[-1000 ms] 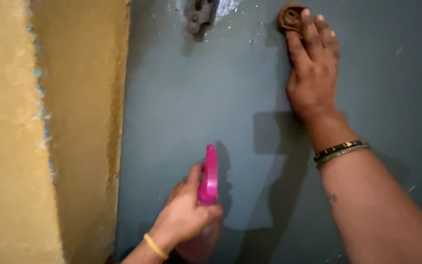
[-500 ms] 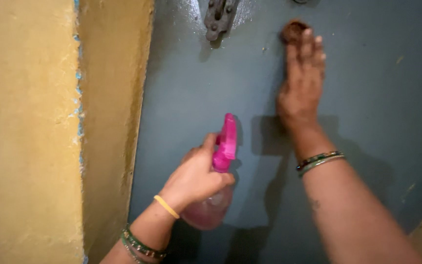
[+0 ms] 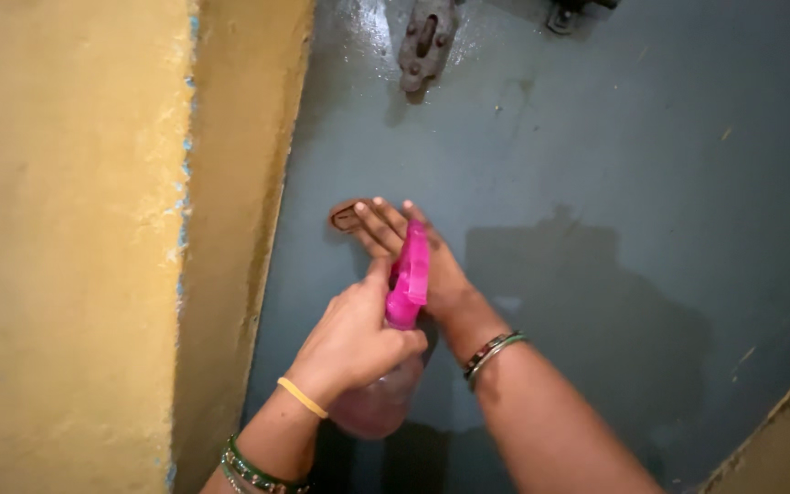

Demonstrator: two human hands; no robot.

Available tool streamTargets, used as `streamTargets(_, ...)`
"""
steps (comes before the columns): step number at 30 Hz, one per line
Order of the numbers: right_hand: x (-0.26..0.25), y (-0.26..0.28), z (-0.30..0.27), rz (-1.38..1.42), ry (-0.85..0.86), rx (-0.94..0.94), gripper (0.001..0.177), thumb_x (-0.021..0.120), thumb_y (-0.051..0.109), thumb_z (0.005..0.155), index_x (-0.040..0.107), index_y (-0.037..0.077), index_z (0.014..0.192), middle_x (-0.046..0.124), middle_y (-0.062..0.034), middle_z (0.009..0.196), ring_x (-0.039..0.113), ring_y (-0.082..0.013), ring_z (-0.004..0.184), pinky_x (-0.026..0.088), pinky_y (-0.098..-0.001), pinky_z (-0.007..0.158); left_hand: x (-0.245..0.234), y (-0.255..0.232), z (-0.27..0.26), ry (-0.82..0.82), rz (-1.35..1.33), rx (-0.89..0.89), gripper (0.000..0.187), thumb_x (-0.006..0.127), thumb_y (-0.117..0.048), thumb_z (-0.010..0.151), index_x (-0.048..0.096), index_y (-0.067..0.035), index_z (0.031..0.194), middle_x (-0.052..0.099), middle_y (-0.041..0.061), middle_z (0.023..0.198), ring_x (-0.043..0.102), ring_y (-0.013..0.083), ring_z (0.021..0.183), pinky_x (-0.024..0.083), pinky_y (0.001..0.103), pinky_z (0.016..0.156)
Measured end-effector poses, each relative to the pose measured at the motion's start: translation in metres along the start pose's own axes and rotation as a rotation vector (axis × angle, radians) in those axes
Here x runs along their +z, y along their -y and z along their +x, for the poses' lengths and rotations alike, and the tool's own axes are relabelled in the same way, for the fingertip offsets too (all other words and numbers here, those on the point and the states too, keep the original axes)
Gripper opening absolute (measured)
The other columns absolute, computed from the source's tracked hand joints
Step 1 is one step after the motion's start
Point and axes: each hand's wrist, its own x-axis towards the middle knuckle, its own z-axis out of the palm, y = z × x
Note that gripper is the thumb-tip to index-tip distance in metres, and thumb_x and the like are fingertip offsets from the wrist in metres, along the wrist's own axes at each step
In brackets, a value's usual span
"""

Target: The person sprays a cleaning solution from a pink spray bottle onto a gray wall and wipes the surface with a brown cloth. The person repeatedly sprays and wipes the same wall area throughout the clip.

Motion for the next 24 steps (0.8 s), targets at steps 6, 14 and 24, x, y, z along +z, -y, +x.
streamTargets(6, -0.028, -0.068, -0.005, -0.154, 0.092, 0.082, 0.09, 0.078, 0.015, 0.073, 0.046, 0.025, 0.156, 0.033, 0.0011, 0.167, 0.039, -0.026, 0.144, 0.032, -0.0548, 0.114, -0.007, -0.002, -0.002, -0.006, 0.011, -0.044, 0.08, 0.075, -0.022, 0.061, 0.048, -0.009, 0.135, 0.073, 0.023, 0.093, 0.069, 0.0449, 0.096, 0.053, 0.049, 0.084)
streamTargets(14, -0.093, -0.163, 0.012, -0.061, -0.094, 0.459, 0.086, 0.075, 0.003, 0.061, 0.062, 0.011, 0.146, 0.053, -0.0064, 0.159, 0.051, -0.0376, 0.12, 0.046, -0.046, 0.101, -0.009, 0.003, -0.002, -0.011, -0.041, -0.031, 0.077, 0.076, -0.022, 0.062, 0.05, -0.008, 0.133, 0.072, 0.023, 0.098, 0.067, 0.0439, 0.099, 0.053, 0.049, 0.085)
streamTargets(24, -0.052, -0.15, 0.001, -0.032, -0.202, 0.552, 0.068, 0.062, -0.012, 0.077, 0.067, 0.007, 0.143, 0.051, -0.0106, 0.16, 0.052, -0.0396, 0.115, 0.05, -0.0437, 0.101, 0.002, 0.006, -0.002, 0.004, -0.036, 0.025, 0.067, 0.074, -0.022, 0.064, 0.055, -0.005, 0.126, 0.072, 0.023, 0.096, 0.069, 0.0434, 0.099, 0.053, 0.048, 0.087)
